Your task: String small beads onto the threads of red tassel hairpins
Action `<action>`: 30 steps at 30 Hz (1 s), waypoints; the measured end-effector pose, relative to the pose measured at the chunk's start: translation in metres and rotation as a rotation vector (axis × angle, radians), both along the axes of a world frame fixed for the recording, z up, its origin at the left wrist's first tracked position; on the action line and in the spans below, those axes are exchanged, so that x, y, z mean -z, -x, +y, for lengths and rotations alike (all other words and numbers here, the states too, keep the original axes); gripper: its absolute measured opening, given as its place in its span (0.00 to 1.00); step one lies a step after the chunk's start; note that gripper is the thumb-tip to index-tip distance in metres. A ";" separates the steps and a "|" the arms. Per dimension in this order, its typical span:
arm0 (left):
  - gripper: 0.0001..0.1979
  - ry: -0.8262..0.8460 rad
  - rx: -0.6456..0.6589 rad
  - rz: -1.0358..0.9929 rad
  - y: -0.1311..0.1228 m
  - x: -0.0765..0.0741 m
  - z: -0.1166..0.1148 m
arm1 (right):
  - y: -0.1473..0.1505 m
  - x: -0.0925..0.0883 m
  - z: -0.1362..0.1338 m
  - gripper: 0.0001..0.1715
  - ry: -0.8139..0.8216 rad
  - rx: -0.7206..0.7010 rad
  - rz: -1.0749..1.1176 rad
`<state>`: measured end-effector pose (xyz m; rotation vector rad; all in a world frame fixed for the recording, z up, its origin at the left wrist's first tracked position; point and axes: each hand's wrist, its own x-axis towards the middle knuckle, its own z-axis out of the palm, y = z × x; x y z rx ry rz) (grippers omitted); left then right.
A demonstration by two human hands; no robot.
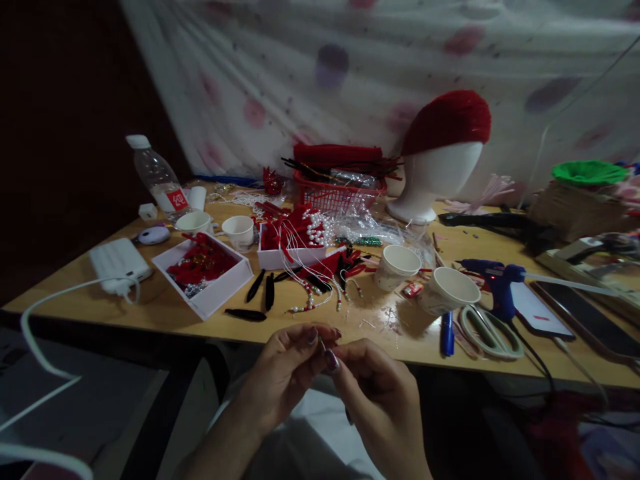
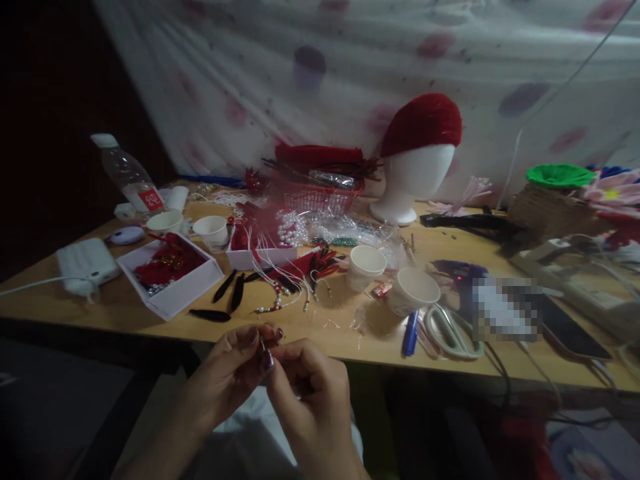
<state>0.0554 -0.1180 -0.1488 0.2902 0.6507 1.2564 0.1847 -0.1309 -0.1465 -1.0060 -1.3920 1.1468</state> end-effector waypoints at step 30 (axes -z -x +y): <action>0.13 -0.086 -0.047 0.181 0.000 0.000 -0.001 | 0.003 -0.012 -0.002 0.20 0.213 0.017 0.060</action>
